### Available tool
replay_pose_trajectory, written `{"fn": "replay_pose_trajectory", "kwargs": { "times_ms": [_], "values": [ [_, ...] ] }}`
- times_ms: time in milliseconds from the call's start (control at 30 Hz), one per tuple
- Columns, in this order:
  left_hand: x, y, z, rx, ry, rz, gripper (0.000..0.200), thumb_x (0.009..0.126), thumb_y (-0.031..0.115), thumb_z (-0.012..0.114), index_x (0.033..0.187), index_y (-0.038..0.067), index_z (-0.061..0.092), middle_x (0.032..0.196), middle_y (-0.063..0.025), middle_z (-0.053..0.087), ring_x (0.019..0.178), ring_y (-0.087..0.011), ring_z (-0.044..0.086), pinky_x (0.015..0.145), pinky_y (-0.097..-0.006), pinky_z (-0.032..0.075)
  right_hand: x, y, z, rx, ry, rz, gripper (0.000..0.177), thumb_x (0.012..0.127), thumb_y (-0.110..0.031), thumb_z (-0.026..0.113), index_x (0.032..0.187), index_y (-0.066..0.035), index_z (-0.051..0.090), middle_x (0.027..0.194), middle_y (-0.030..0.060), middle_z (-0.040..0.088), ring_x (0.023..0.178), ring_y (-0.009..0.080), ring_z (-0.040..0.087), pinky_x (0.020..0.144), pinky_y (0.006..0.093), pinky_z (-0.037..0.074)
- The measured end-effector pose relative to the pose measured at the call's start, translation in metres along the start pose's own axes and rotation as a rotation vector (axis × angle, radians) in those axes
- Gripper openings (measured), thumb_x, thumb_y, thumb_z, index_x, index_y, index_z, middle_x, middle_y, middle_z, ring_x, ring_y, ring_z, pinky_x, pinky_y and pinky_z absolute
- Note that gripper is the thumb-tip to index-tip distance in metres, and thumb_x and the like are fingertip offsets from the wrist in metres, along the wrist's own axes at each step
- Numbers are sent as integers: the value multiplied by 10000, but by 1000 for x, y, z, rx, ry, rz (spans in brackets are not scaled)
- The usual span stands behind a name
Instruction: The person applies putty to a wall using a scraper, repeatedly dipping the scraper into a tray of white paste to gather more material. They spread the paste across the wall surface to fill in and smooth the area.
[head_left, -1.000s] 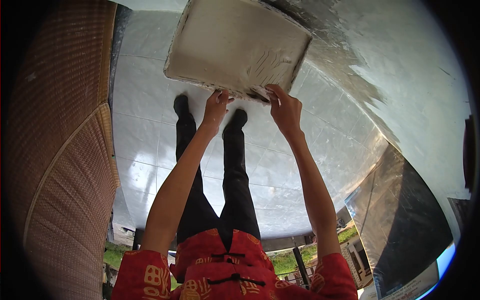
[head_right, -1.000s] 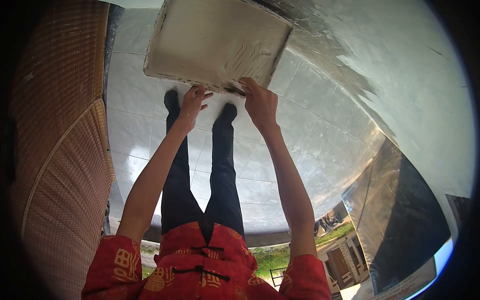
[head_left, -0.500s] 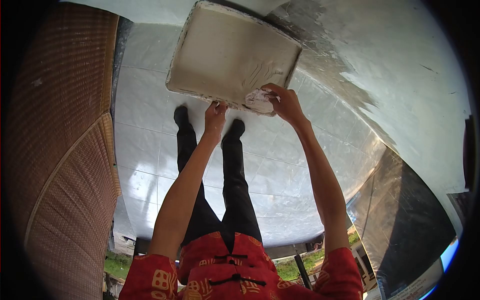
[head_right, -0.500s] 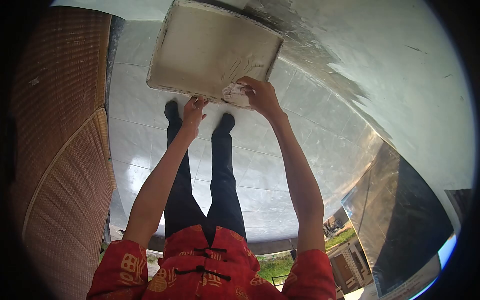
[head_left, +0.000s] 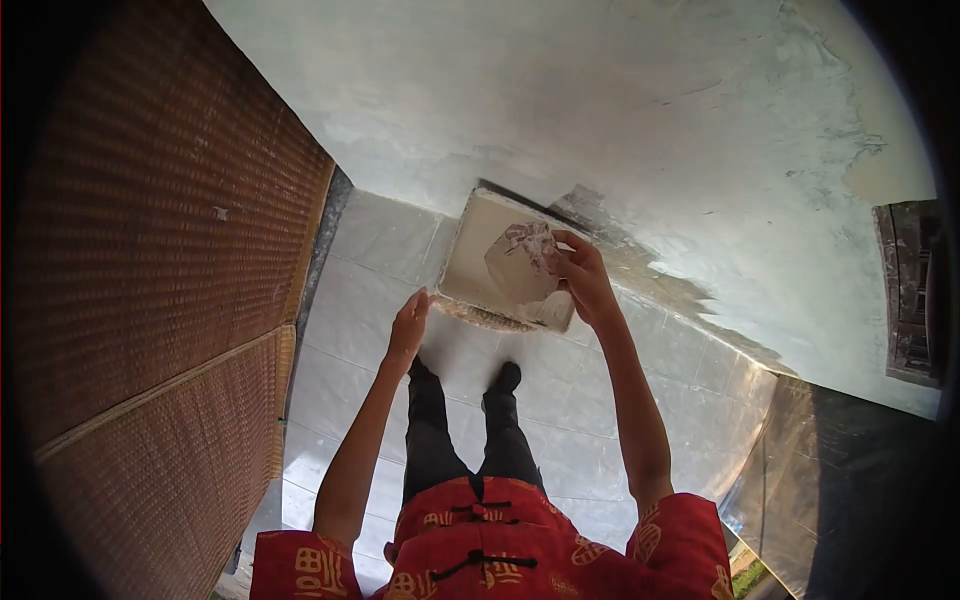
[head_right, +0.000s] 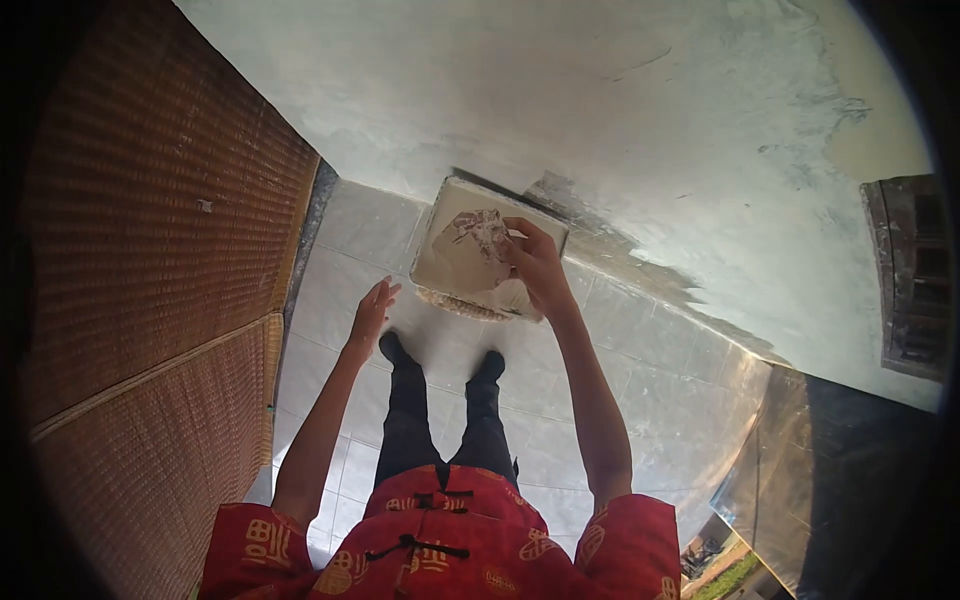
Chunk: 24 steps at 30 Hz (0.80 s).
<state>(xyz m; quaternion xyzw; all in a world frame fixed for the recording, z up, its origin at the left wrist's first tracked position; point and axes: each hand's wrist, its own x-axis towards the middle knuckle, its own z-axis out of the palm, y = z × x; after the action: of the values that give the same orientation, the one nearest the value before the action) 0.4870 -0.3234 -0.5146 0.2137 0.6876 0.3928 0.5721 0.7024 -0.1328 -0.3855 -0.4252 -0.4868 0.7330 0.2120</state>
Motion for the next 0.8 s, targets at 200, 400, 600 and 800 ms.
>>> {"fn": "replay_pose_trajectory", "kwargs": {
  "times_ms": [200, 400, 600, 800],
  "values": [
    [-30, 155, -94, 117, 291, 457, 513, 1025, 346, 399, 1417, 15, 374, 1344, -190, 532, 1283, -279, 479, 1053, -360, 367, -2, -159, 104, 40, -89, -261, 340, 912, -100, 574, 1224, 25, 518, 950, 111, 679, 791, 160, 670, 669, 308, 574],
    [-110, 319, -179, 267, 497, 1031, 450, 1017, 287, 428, 1389, 32, 429, 1373, -223, 484, 1339, -359, 389, 1109, -420, 301, -39, -297, 190, 34, -202, -579, 314, 920, -77, 554, 1207, 45, 522, 1022, 130, 661, 848, 176, 681, 736, 327, 593],
    [-201, 462, -245, 525, 867, 1479, 444, 997, 263, 456, 1382, 42, 446, 1398, -220, 456, 1357, -434, 324, 1119, -486, 263, -52, -398, 248, 65, -222, -805, 287, 926, -55, 519, 1186, 68, 525, 1014, 131, 659, 838, 166, 687, 730, 294, 606],
    [-225, 544, -295, 625, 1165, 1702, 445, 988, 285, 459, 1373, 63, 466, 1388, -207, 473, 1363, -422, 323, 1111, -503, 261, -37, -470, 285, 17, -231, -1047, 294, 933, -58, 492, 1192, 78, 517, 1001, 141, 661, 812, 167, 689, 699, 271, 613]
  ]
}}
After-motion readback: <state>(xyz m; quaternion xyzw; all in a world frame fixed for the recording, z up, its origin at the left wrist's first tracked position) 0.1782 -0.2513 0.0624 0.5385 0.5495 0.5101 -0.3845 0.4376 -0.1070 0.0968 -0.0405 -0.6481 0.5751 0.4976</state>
